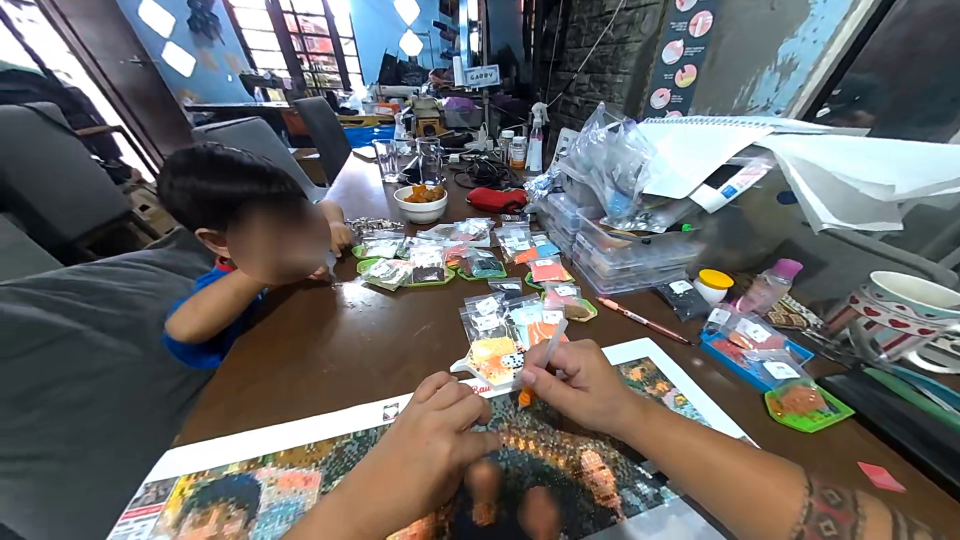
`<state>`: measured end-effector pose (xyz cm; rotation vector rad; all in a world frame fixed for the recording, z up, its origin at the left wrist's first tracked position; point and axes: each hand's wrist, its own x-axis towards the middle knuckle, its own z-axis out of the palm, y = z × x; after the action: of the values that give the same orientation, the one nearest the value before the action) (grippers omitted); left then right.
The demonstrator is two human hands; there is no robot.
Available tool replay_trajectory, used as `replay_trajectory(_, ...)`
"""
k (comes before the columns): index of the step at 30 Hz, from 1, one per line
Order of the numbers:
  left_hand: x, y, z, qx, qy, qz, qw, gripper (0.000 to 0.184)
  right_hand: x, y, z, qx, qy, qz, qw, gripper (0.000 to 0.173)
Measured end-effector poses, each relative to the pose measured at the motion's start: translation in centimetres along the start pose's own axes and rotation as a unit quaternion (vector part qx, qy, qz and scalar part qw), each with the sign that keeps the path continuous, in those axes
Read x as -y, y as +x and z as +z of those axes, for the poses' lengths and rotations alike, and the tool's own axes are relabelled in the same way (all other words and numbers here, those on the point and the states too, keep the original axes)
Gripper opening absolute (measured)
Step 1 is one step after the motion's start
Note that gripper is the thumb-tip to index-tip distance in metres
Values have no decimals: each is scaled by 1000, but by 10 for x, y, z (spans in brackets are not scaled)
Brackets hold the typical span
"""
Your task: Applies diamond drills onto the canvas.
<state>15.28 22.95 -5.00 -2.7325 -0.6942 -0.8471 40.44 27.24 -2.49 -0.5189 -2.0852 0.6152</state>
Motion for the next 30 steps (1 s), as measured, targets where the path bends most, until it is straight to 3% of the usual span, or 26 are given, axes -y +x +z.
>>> replay_trajectory(9, 0, 1, -1, 1, 6, 5, 1000, 27, 7, -9, 15, 52, 54, -7, 997, 30)
replay_trajectory(30, -1, 1, -1, 10, 6, 0, 1000, 28, 6, -11, 18, 59, 47, -9, 997, 29)
